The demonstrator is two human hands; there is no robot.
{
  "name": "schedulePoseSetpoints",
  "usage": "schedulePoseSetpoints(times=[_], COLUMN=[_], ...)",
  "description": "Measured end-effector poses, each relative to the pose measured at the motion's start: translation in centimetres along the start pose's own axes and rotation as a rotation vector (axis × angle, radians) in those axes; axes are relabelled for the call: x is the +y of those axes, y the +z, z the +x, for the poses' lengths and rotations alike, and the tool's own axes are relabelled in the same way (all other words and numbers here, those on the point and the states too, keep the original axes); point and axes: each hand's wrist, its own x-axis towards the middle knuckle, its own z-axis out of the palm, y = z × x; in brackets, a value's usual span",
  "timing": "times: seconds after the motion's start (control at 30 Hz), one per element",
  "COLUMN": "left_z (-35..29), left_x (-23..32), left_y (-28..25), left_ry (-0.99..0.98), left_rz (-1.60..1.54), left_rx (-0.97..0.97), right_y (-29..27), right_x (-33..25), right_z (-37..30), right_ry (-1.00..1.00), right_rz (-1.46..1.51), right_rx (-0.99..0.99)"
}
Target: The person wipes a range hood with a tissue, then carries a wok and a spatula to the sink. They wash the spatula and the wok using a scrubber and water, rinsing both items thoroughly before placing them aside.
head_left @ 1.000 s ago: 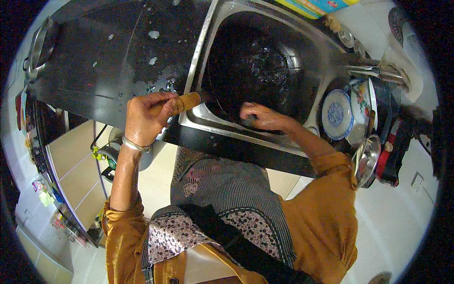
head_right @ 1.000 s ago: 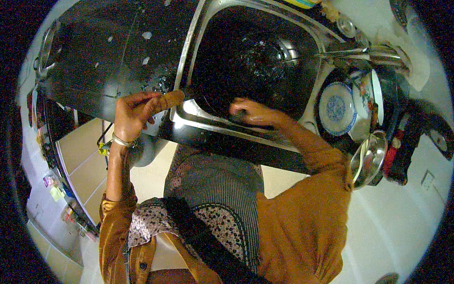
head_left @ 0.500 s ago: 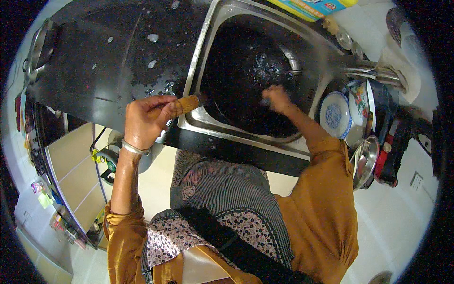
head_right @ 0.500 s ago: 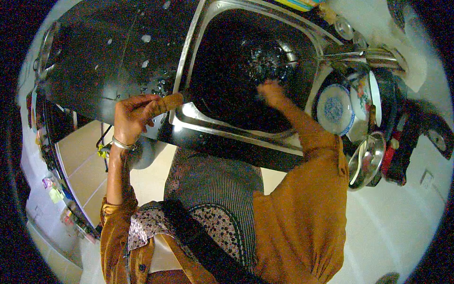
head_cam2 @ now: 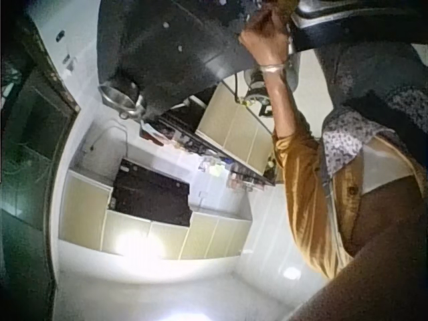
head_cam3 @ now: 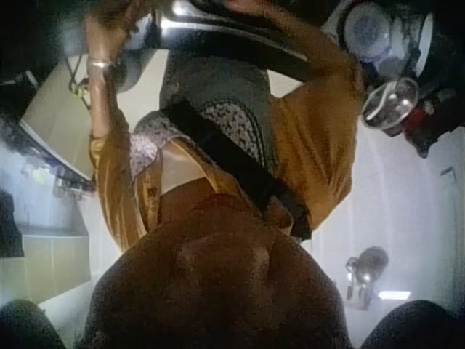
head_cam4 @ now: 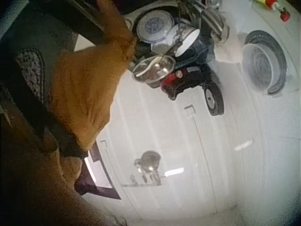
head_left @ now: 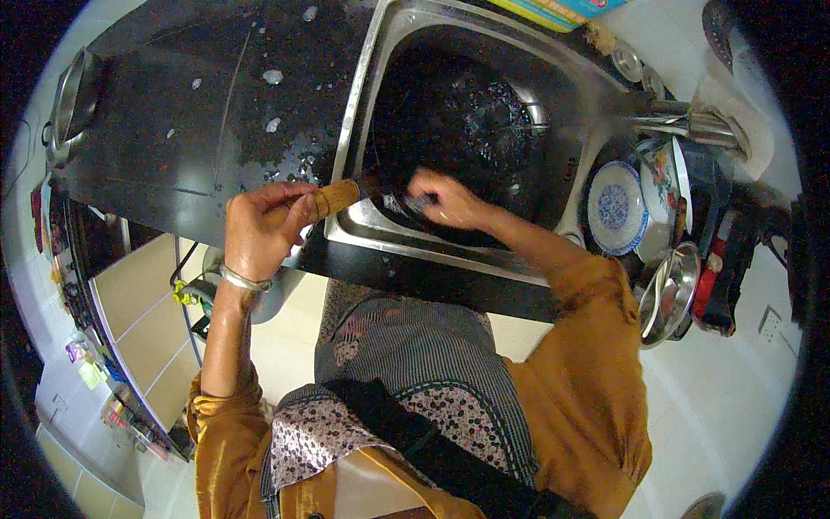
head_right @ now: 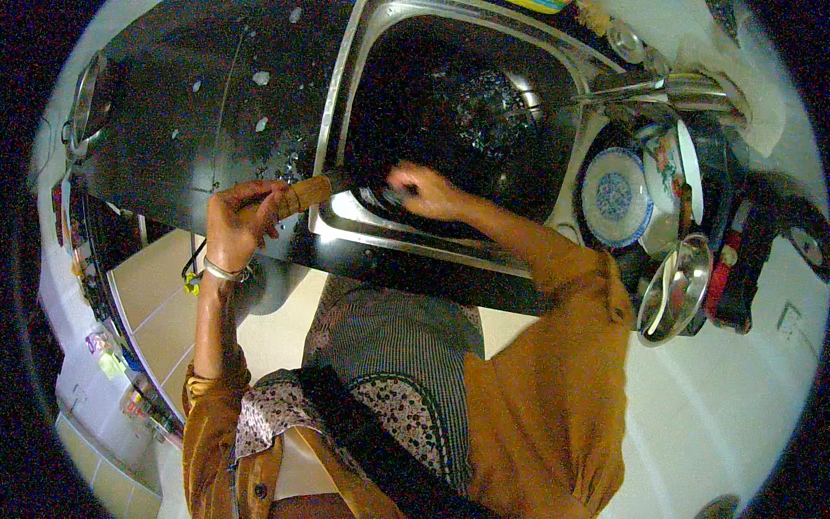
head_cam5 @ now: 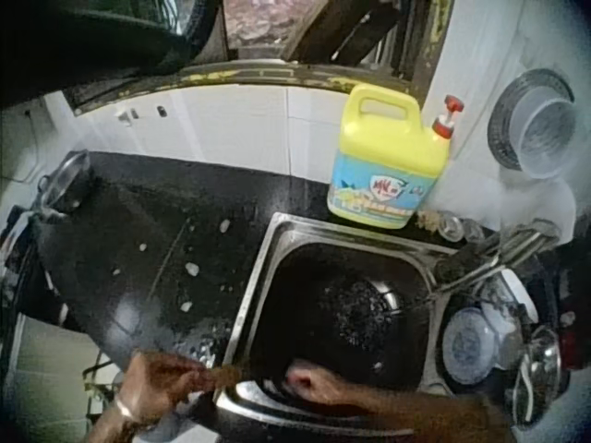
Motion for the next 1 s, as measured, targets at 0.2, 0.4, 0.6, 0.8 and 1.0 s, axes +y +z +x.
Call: schedulePoseSetpoints(times=[0.2, 0.4, 0.6, 0.8, 1.0], left_z=[0.0, 0.0, -0.1, 0.0, -0.1], left_x=[0.1, 0.4, -0.4, 0.0, 0.7], left_y=[0.1, 0.0, 0.1, 0.2, 0.3], left_ry=[0.046, -0.001, 0.035, 0.008, -0.01], left_rz=[-0.02, 0.028, -0.068, -0.039, 0.004], left_rx=[-0.004, -0.014, 0.024, 0.01, -0.008], right_y=[-11.1, -6.6, -2.0, -11.1, -6.3], right_x=[8.5, 10.1, 2.7, 13.5, 4.8], right_z=[-7.2, 8.2, 2.2, 0.8, 11.9], right_ry=[0.579, 0.183, 0.305, 0.771, 0.19], right_rz=[-1.12, -0.545, -0.321, -0.967, 0.453], right_rx=[-0.009, 0.857, 0.281, 1.015, 0.674])
